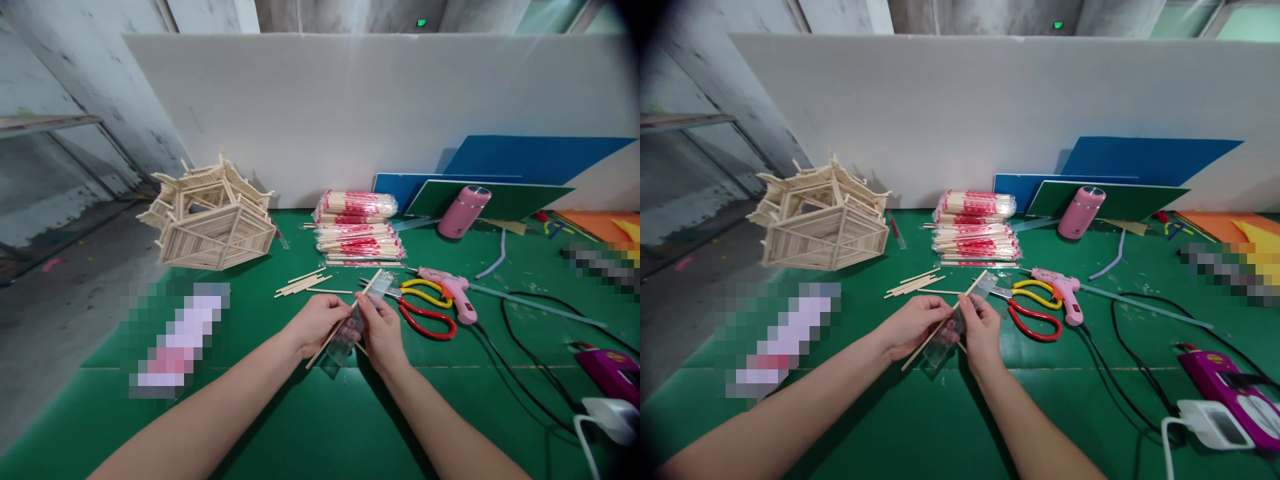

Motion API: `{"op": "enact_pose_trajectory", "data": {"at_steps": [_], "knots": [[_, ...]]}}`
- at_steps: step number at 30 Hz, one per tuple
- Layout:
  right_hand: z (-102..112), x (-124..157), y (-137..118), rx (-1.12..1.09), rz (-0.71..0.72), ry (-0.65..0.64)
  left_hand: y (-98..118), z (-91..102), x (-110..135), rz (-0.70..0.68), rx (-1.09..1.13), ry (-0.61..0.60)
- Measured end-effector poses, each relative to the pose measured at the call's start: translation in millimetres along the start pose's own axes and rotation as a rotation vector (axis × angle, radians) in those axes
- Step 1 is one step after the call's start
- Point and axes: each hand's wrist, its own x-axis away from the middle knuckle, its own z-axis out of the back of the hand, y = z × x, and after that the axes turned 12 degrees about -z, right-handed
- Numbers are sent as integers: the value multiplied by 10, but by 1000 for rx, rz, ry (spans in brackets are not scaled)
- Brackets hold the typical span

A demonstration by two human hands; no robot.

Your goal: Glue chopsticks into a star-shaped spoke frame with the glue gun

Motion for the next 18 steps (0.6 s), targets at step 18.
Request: {"op": "enact_pose_trajectory", "data": {"at_steps": [18], "knots": [[-22,15,-49,19,27,27,-12,-5,5,14,3,-16]]}}
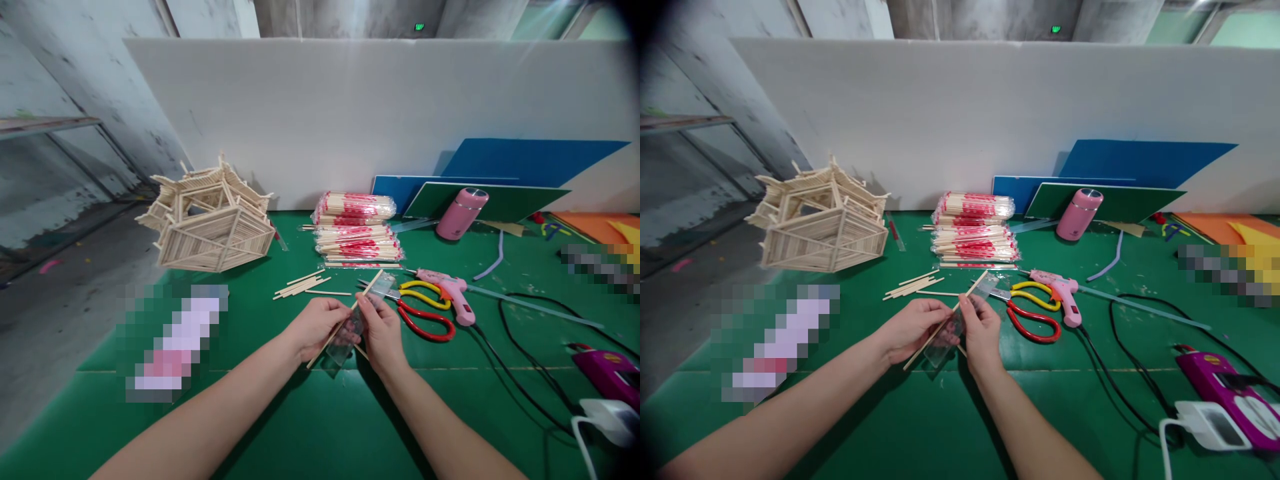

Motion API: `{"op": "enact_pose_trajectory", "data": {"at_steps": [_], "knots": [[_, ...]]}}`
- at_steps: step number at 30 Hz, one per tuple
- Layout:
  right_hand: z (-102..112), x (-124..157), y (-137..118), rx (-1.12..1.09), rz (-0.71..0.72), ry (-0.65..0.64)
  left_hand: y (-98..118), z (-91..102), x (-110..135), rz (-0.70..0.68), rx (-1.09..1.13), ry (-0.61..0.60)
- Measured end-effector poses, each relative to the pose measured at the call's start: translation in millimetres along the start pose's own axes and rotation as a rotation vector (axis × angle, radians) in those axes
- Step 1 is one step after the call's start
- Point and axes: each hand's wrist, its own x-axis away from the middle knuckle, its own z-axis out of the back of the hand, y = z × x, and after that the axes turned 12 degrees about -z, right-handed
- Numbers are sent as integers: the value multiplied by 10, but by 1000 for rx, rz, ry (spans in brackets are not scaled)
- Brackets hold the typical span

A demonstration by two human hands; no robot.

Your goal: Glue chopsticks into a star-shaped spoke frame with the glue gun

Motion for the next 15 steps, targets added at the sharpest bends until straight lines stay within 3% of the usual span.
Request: {"op": "enact_pose_trajectory", "data": {"at_steps": [15], "knots": [[-10,4,-12,-23,-26,5,-2,-13,1,-6,-11,5]]}}
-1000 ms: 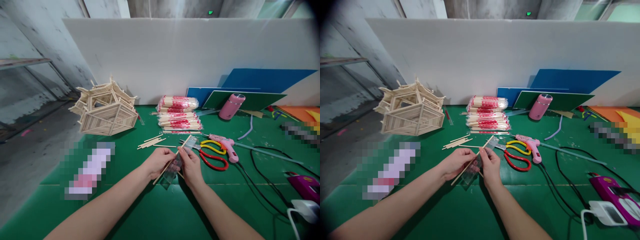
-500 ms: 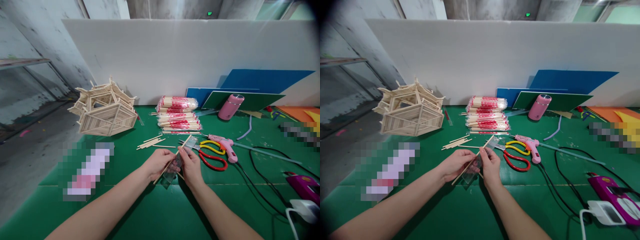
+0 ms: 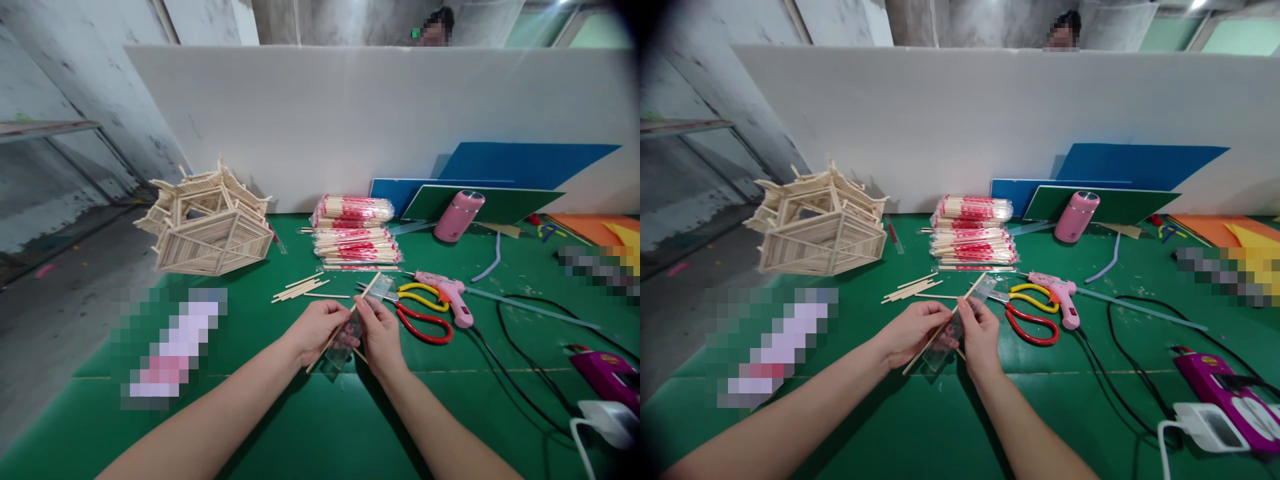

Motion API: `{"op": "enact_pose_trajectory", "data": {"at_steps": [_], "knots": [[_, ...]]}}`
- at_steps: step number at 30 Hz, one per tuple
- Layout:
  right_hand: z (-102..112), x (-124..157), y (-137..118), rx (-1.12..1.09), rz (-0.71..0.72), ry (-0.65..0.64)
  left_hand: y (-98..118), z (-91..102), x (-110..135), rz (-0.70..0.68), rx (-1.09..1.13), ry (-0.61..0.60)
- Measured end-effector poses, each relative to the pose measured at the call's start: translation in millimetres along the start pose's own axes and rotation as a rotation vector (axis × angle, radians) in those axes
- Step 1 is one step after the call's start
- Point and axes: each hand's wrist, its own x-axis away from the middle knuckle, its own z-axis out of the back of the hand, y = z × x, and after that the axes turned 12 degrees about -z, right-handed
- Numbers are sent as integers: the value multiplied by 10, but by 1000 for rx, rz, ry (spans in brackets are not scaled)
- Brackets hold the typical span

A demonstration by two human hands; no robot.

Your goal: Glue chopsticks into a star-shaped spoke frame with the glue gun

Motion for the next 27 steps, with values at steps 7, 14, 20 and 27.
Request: {"op": "enact_pose_trajectory", "data": {"at_steps": [7,14,20,27], "knots": [[8,-4,3,10,12,-11,-10,5,-5,-8,6,-11],[-4,5,-9,5,-8,-5,-3,3,8,-10,3,-10],[3,9,-8,8,-7,-27,-4,1,10,-12,10,3],[-5,10,-14,30,7,-15,-2,2,7,-10,0,6]]}}
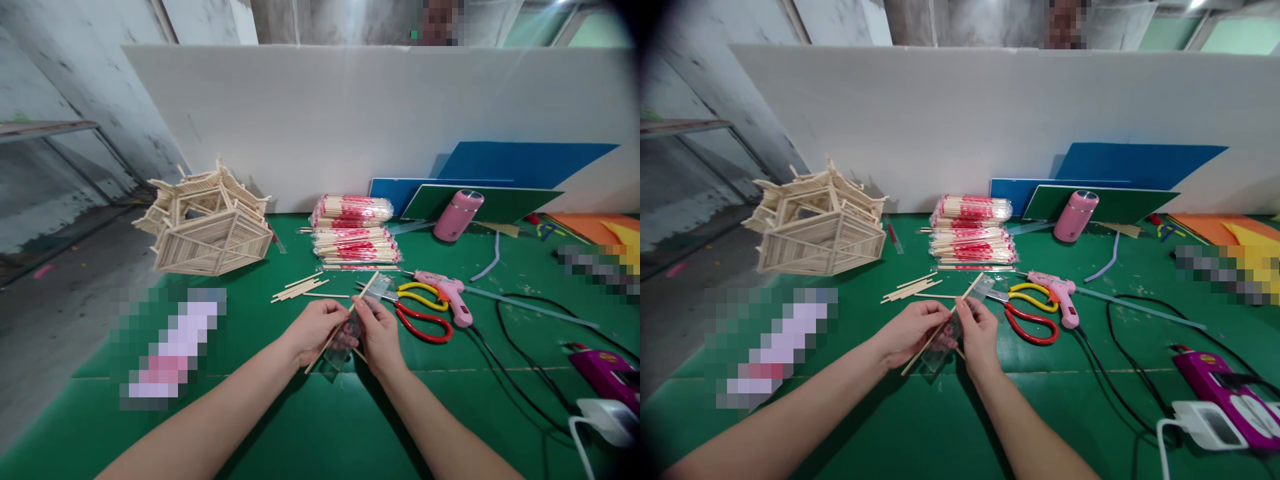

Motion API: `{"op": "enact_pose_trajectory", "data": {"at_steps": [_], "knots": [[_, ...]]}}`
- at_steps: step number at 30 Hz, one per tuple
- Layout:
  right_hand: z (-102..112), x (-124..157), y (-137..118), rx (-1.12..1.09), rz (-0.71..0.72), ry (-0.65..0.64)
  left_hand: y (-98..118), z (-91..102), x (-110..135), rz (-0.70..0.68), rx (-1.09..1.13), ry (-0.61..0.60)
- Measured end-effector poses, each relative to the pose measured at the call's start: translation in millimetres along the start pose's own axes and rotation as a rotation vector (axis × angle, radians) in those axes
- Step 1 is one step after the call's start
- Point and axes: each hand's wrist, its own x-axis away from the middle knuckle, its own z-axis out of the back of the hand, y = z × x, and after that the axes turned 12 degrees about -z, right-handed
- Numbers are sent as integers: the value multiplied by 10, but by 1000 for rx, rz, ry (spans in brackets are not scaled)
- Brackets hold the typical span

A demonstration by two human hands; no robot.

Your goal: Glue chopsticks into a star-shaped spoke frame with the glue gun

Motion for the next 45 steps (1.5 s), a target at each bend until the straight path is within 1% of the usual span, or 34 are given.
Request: {"op": "enact_pose_trajectory", "data": {"at_steps": [7,14,20,27,32,39,45], "knots": [[-1,-3,1,-28,-14,-2,-2,1,-2,1,15,1],[6,-4,13,-21,1,-19,-33,0,-8,-9,22,-2],[9,4,10,28,40,-10,-63,-14,9,-70,35,11],[42,4,14,113,51,-29,-12,9,38,-60,1,33],[39,-3,-8,129,42,-54,9,0,55,-73,-45,55],[52,-13,-12,122,-8,-135,-13,41,43,-152,-93,33],[42,7,-79,94,-145,-271,86,108,81,-206,-196,-21]]}}
